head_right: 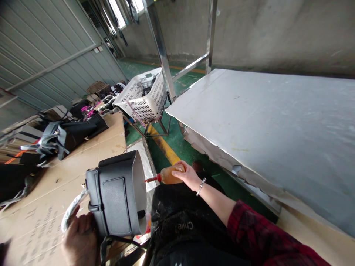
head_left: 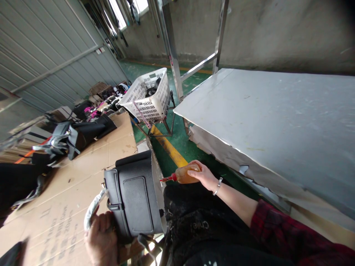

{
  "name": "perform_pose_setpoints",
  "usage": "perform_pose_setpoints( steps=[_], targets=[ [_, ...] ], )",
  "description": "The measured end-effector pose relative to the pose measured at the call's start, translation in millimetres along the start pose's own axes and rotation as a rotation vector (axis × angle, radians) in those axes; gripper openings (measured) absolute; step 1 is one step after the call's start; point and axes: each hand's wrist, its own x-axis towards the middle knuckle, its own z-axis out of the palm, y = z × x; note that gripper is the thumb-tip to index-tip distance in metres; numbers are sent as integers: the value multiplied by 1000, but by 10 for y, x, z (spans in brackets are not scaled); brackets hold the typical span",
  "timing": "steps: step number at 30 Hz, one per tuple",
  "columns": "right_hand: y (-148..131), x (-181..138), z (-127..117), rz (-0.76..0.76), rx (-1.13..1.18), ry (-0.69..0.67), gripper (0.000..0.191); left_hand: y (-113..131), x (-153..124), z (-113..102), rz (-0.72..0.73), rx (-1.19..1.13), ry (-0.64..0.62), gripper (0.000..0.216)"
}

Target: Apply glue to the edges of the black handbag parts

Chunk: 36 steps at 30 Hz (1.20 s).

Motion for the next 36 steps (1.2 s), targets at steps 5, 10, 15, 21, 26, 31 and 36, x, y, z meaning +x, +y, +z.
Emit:
perform_pose_setpoints(
  steps=[5,10,15,21,26,31,36],
  targets=[
    [57,-27,-1,54,-15,-37,56,-20,15,-17,17,49,-18,28],
    [149,-250,-95,105,-60,-153,55,-20,11,-8,40,13,-17,21],
    [192,-426,-130,165,0,-216,55,6,-14,42,23,24,22,25],
    [150,-459,-113,174,20,-169,53,-35,15,13,28,29,-5,23],
    [136,-521,-106,171,24,-146,52,-44,19,25,27,11,38,26],
    [159,-599,-89,199,80,-143,56,-23,7,42,8,34,27,27],
    [166,-632,-73,142,45,-127,54,-15,-20,47,30,20,28,26]
  ],
)
